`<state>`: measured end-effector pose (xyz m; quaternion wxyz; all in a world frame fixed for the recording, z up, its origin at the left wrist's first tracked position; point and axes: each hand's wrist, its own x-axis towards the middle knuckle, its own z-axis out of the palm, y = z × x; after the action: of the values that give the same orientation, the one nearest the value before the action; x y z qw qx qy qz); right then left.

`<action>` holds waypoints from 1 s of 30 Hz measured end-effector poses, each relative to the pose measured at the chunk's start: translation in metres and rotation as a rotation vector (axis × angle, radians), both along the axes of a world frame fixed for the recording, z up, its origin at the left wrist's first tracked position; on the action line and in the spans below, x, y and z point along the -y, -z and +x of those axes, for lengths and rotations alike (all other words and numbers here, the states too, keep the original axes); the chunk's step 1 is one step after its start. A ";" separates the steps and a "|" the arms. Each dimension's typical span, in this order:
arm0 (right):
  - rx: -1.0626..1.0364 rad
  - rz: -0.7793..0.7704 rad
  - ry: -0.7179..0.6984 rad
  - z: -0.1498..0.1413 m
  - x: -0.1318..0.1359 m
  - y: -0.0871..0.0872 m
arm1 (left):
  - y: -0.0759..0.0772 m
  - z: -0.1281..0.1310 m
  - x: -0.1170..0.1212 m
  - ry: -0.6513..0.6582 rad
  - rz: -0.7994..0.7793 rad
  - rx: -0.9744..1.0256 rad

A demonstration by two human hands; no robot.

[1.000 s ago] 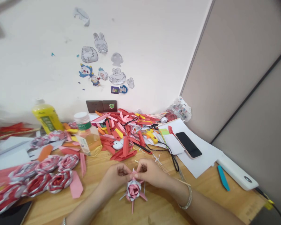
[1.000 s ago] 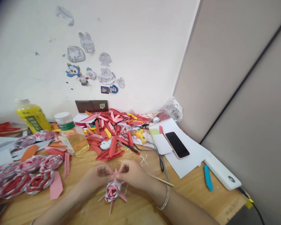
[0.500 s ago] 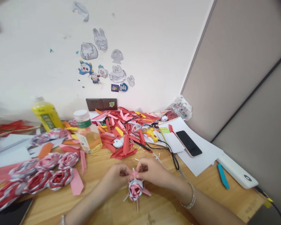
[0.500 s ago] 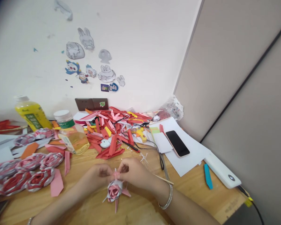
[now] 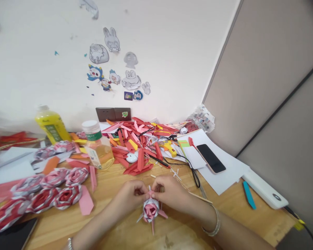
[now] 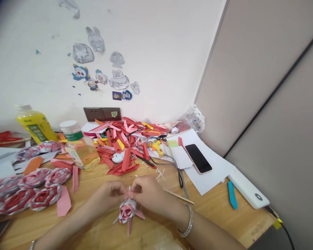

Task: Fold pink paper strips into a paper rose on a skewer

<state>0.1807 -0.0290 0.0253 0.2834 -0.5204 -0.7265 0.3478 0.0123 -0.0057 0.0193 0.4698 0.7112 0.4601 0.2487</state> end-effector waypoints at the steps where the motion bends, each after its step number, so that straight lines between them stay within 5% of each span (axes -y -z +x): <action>1: 0.010 0.008 0.001 0.000 0.001 -0.001 | 0.000 0.000 -0.001 0.009 -0.016 0.014; 6: 0.036 0.023 0.001 0.000 0.002 -0.001 | 0.000 -0.003 -0.002 0.104 -0.124 0.114; 19: 0.143 0.320 -0.071 -0.004 0.005 0.001 | -0.001 -0.001 -0.001 0.074 -0.037 0.017; 25: 0.053 0.007 -0.071 0.002 0.002 -0.001 | -0.002 -0.001 0.002 0.088 0.077 -0.056; 30: 0.028 -0.010 -0.074 0.003 0.002 -0.004 | -0.004 0.000 0.004 0.094 0.077 -0.105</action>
<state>0.1835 -0.0311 0.0290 0.2576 -0.4995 -0.7474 0.3543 0.0125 -0.0100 0.0233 0.4285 0.7616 0.4403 0.2061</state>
